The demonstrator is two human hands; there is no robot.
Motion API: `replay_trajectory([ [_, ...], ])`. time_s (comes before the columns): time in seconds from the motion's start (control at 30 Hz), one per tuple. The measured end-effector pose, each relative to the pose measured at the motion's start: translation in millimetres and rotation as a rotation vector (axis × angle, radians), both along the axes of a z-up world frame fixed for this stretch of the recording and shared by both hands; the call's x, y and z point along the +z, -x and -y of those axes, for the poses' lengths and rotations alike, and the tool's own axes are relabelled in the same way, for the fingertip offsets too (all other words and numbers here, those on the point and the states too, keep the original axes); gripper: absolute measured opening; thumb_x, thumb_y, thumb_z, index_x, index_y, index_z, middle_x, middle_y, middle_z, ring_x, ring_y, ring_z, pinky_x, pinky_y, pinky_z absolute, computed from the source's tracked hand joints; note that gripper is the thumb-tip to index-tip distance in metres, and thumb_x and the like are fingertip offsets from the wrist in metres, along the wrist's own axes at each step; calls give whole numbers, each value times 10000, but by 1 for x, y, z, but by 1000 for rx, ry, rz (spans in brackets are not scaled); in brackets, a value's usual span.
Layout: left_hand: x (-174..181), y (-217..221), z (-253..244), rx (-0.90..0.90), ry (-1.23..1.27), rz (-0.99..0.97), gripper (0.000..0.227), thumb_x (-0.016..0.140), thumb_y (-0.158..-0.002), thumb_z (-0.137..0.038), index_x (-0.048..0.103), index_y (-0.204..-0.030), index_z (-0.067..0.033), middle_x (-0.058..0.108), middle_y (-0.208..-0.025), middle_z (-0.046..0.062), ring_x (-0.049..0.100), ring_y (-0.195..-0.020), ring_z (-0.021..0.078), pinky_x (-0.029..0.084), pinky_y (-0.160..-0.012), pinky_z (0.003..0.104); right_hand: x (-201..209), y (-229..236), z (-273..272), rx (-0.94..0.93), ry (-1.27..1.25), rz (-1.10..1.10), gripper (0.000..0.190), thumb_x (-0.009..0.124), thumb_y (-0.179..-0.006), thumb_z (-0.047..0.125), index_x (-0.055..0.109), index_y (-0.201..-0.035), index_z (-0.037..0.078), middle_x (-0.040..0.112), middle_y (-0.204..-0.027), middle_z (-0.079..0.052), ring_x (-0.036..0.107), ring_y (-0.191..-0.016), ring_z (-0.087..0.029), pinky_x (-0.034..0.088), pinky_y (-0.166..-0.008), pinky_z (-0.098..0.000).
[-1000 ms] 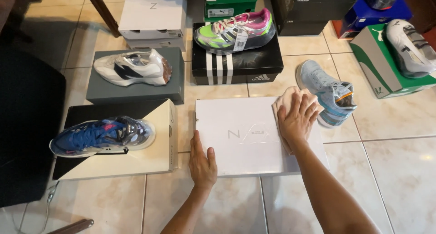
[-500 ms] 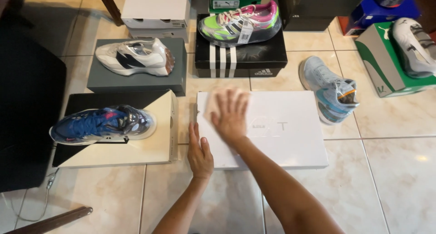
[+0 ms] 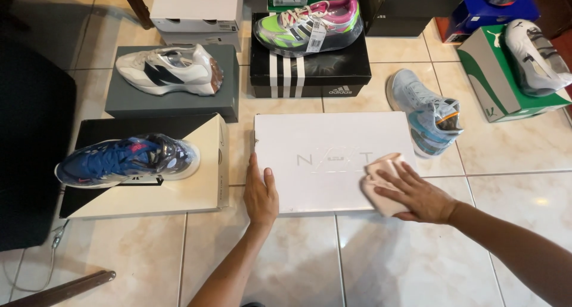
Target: The person wipes the surfaces of white shoe boxes with a cloth. They rotate the boxes to clean multiple sides, including the top, sides, and bottom, and handle a light blue sneaker briefly before returning to wiping the boxes.
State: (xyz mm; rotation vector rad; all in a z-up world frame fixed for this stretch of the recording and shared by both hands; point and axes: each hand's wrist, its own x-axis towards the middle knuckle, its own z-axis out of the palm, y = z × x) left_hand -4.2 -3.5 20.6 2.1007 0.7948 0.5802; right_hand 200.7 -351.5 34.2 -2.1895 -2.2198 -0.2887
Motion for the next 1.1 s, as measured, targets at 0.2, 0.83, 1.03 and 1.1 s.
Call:
replay_trajectory([
  [0.2, 9, -1, 1, -9, 75, 5, 711, 295, -1051, -461, 235, -1600, -15, 414, -1539, 304, 457, -1385, 468, 399, -1109, 542, -23, 27, -29, -153, -111, 82, 822, 348, -860, 767, 358, -1570, 353, 305, -1669, -84, 319, -1460, -503, 270, -1203, -566],
  [0.83, -18, -5, 2, 30, -195, -93, 640, 389, -1052, -397, 312, -1578, -40, 456, -1540, 221, 512, -1352, 392, 429, -1094, 475, -13, 13, -250, -752, -160, -194, 693, 534, -933, 611, 355, -1568, 399, 287, -1660, -79, 232, -1499, -471, 175, -1206, -607],
  [1.03, -6, -6, 7, 42, -231, -101, 628, 365, -1057, -412, 336, -1573, -56, 449, -1555, 202, 508, -1361, 380, 437, -1088, 464, -21, -45, -142, -1182, -256, -128, 689, 511, -991, 549, 372, -1603, 265, 349, -1635, -170, 275, -1467, -509, 195, -1189, -636],
  [1.1, -1, -4, 8, 37, -240, -85, 625, 359, -1057, -410, 344, -1570, -52, 440, -1562, 206, 505, -1360, 395, 438, -1089, 475, -27, -46, -138, -1305, -292, -229, 743, 490, -975, 567, 297, -1630, 275, 285, -1662, -171, 239, -1478, -541, 169, -1191, -690],
])
